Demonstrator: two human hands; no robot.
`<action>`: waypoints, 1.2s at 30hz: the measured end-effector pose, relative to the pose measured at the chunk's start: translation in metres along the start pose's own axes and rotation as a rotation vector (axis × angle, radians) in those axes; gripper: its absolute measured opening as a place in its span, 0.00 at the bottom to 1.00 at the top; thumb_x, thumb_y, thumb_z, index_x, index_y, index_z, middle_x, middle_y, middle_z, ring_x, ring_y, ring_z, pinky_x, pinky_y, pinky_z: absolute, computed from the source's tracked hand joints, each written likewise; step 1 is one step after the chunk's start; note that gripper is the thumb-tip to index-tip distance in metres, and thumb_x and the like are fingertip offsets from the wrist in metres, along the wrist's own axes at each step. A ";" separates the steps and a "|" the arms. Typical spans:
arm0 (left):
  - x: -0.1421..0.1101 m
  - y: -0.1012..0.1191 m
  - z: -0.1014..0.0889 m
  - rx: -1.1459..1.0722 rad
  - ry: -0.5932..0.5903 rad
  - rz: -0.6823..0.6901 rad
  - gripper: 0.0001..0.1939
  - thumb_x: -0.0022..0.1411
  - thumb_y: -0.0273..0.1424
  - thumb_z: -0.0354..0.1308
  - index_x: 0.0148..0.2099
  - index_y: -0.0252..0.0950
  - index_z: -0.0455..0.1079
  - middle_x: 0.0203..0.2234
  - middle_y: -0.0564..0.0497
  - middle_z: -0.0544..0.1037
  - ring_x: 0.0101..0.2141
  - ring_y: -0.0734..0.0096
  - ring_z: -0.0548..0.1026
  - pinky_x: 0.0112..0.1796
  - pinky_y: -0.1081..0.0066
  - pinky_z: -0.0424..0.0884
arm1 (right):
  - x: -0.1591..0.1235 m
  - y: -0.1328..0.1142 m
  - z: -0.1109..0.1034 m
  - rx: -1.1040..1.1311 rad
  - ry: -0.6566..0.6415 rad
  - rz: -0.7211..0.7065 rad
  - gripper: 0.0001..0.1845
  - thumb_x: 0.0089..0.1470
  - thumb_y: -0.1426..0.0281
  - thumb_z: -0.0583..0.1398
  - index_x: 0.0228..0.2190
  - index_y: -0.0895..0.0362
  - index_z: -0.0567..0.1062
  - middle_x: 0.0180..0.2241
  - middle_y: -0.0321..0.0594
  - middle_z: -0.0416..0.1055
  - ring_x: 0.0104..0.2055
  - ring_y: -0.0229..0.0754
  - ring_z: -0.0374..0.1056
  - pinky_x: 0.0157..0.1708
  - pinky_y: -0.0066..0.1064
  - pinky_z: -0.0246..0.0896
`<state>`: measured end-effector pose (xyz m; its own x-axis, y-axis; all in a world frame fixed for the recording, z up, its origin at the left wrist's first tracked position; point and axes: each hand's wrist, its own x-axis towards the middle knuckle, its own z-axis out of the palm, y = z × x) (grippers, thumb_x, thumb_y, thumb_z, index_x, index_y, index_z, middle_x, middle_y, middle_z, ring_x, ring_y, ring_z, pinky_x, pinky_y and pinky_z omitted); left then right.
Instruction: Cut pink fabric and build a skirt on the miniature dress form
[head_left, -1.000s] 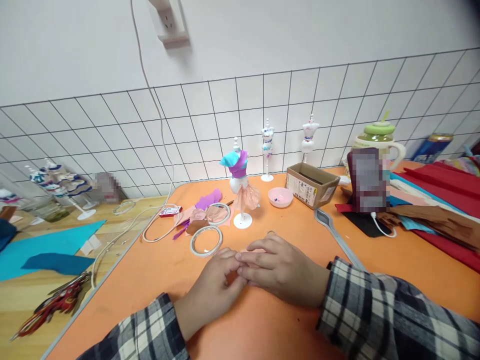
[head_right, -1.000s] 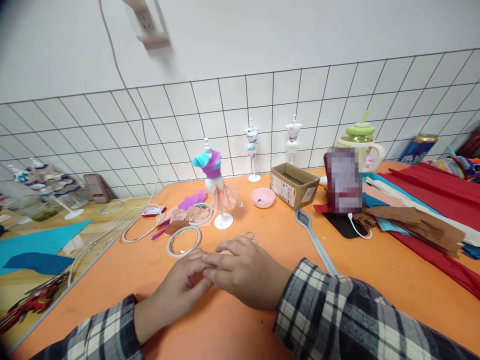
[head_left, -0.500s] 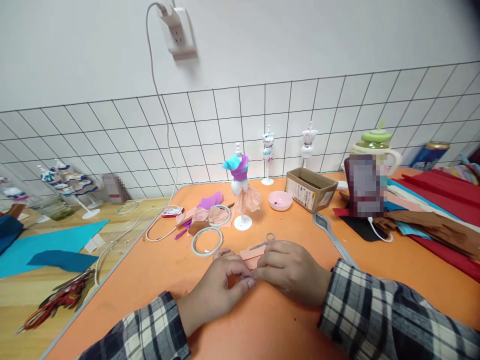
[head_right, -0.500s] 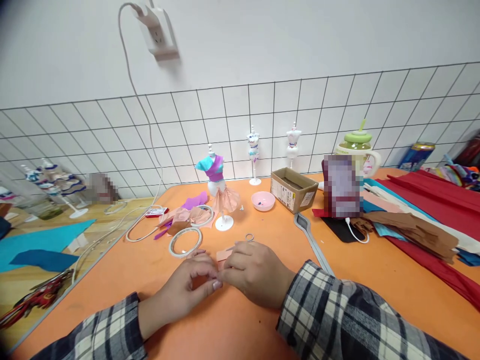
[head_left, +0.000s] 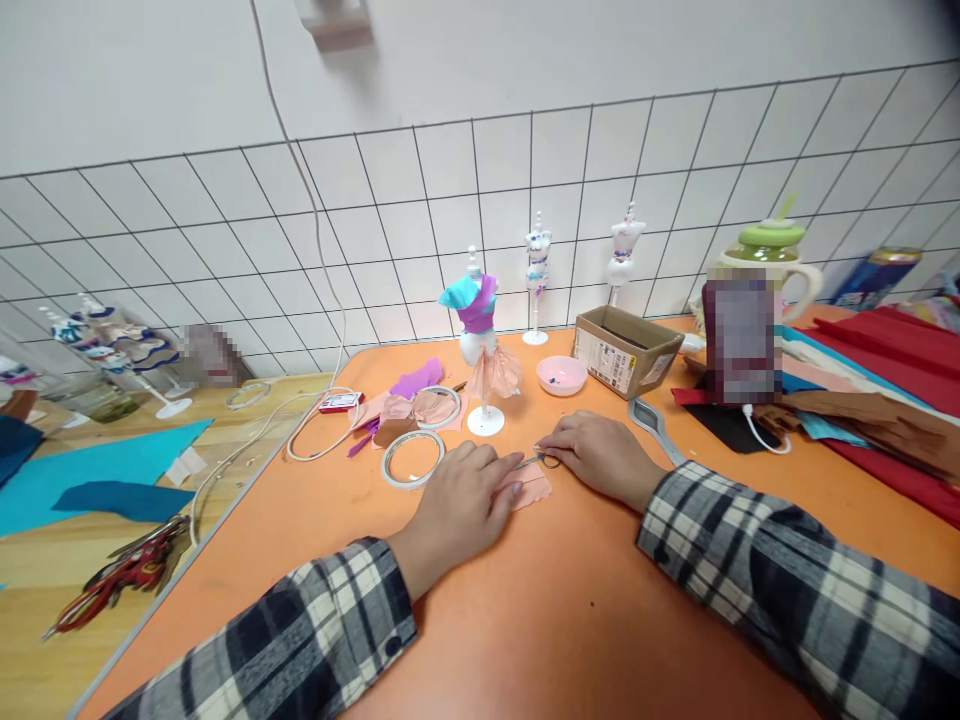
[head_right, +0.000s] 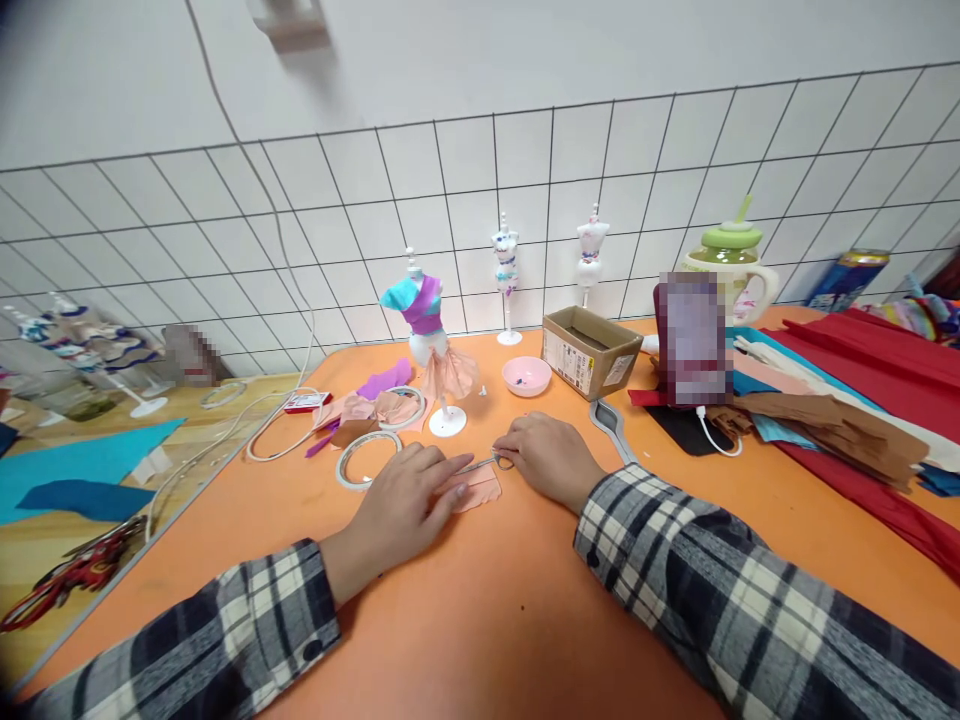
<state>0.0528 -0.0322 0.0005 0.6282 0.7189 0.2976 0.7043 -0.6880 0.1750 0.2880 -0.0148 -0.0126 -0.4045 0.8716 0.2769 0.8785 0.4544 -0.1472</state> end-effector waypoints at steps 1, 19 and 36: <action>0.004 0.003 0.002 0.048 -0.023 0.017 0.19 0.68 0.35 0.48 0.57 0.39 0.70 0.34 0.45 0.74 0.35 0.60 0.69 0.36 0.62 0.64 | -0.001 0.000 0.000 -0.018 0.000 0.000 0.15 0.65 0.65 0.54 0.42 0.47 0.81 0.35 0.39 0.76 0.40 0.42 0.67 0.33 0.31 0.55; 0.026 0.003 0.013 0.187 -0.208 0.068 0.21 0.72 0.40 0.40 0.58 0.42 0.68 0.33 0.46 0.75 0.35 0.60 0.73 0.33 0.65 0.63 | -0.005 -0.004 -0.005 -0.114 -0.078 -0.085 0.16 0.65 0.64 0.53 0.44 0.46 0.80 0.35 0.40 0.76 0.40 0.42 0.68 0.32 0.30 0.54; 0.020 0.001 0.012 0.190 -0.144 0.125 0.23 0.72 0.43 0.39 0.59 0.47 0.69 0.32 0.48 0.72 0.33 0.63 0.70 0.32 0.66 0.62 | -0.010 0.003 -0.007 0.047 -0.087 0.024 0.19 0.62 0.71 0.52 0.47 0.49 0.78 0.43 0.40 0.75 0.44 0.43 0.70 0.40 0.31 0.59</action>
<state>0.0697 -0.0170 -0.0045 0.7451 0.6457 0.1668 0.6592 -0.7510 -0.0376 0.2963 -0.0236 -0.0094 -0.4060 0.8940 0.1894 0.8762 0.4397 -0.1972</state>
